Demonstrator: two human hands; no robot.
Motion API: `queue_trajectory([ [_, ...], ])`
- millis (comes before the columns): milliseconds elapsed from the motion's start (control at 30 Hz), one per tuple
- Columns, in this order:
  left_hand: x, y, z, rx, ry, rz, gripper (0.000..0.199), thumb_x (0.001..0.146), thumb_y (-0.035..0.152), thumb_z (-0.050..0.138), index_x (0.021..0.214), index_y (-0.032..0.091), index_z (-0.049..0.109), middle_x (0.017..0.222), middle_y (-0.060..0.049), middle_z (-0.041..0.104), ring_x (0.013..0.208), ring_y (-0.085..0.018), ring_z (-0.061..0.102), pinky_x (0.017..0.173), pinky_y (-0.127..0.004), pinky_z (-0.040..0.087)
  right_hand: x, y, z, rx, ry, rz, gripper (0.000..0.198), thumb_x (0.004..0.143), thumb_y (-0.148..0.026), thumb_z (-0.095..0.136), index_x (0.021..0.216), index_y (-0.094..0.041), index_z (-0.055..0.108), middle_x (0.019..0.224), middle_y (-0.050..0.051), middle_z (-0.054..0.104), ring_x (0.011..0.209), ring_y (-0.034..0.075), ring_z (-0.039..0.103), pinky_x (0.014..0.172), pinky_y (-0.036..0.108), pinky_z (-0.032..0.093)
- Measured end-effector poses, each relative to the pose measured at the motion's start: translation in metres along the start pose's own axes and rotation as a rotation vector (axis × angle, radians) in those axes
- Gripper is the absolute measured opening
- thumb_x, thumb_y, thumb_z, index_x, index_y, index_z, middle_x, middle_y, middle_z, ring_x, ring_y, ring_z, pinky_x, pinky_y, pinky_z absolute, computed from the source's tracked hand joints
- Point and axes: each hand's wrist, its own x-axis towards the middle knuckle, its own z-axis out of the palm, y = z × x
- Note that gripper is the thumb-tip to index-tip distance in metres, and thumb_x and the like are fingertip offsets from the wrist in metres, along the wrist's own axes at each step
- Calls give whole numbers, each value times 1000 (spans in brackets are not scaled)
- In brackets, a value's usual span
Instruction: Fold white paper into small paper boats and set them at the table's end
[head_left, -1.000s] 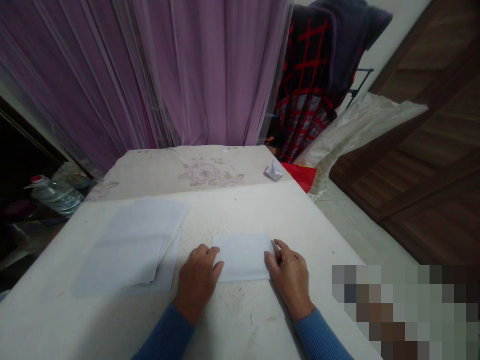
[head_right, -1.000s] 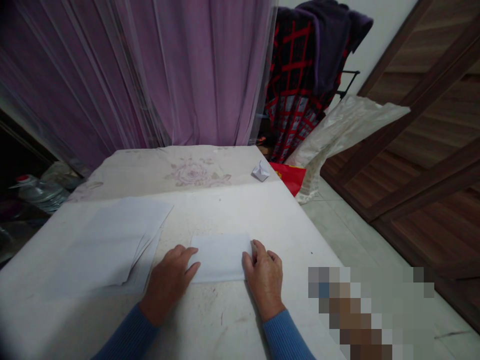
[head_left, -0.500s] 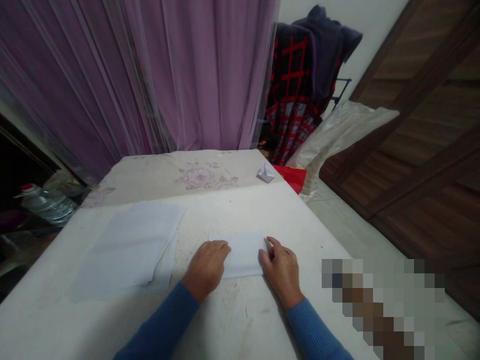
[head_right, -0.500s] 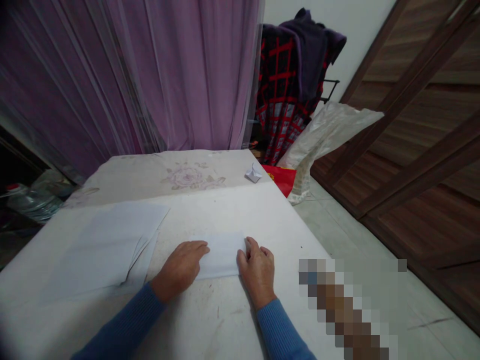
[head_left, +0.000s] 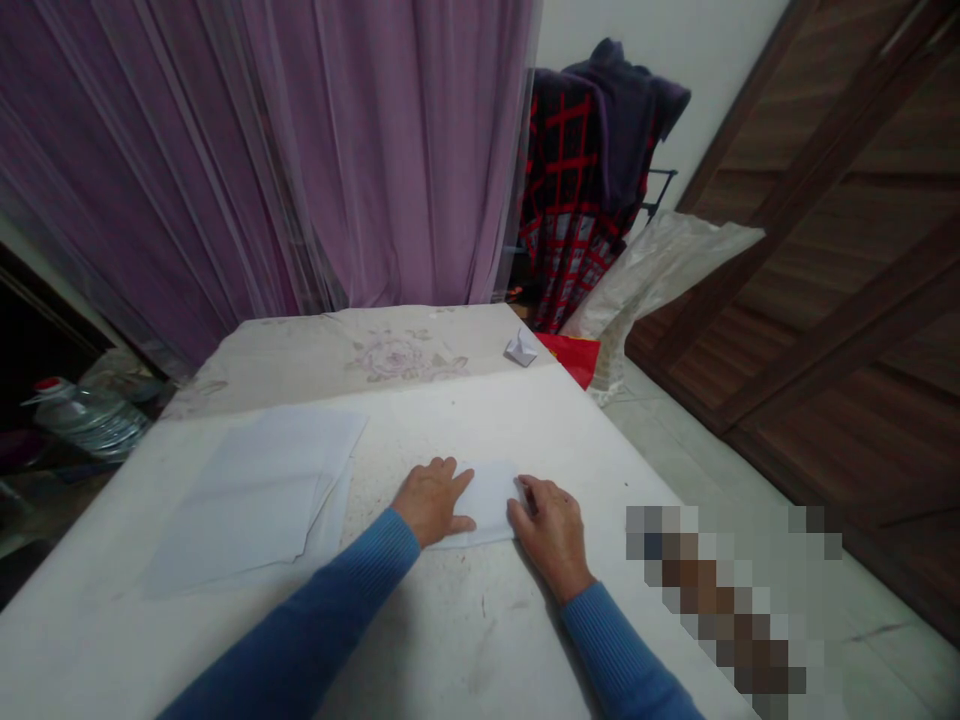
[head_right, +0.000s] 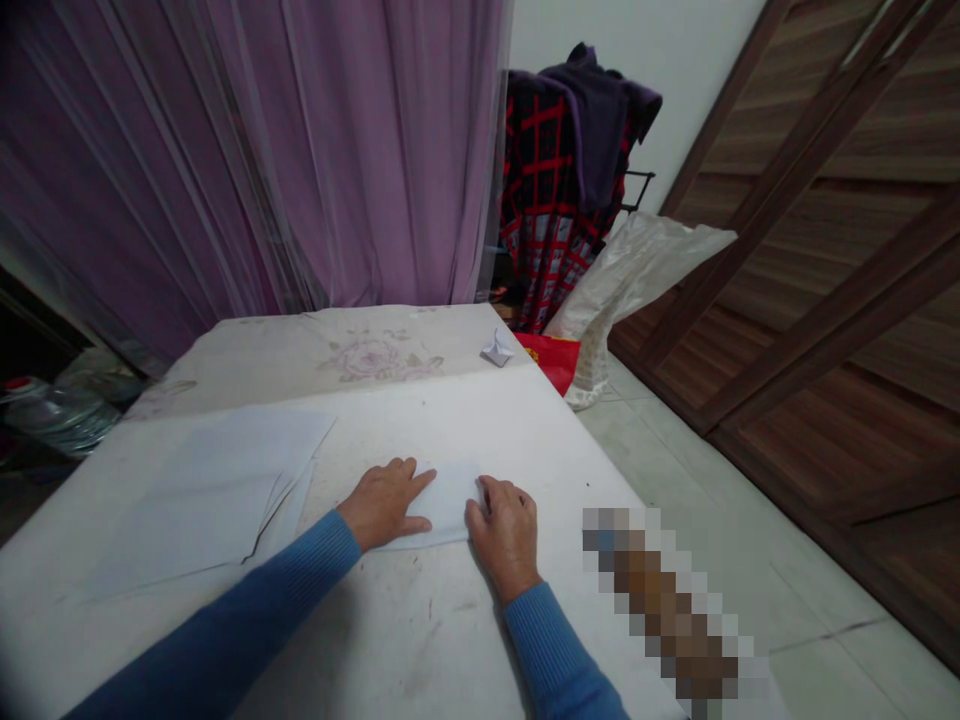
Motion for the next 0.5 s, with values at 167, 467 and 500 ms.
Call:
queue_trajectory([
  [167,0,-2,7,-4,32,9,68,83,55,62,141,22,47,126,-16,56,114,-34,51,92,-45,43,3,-12,-12,27,55,-115,25,88,-22,49,103,-18,68,104,10,65,98,23,58,89,38,40],
  [467,0,0,5,29,39,-1,66,83,55,63,140,25,47,123,-14,56,113,-32,52,89,-42,44,31,-47,6,64,-407,-85,19,89,-18,51,85,-21,69,83,2,70,76,15,62,69,24,40],
  [500,0,0,5,31,36,1,67,82,55,62,140,25,47,124,-15,56,113,-32,52,90,-42,44,29,-46,7,55,-423,-76,19,88,-17,51,84,-21,69,82,2,69,76,15,61,68,23,39],
])
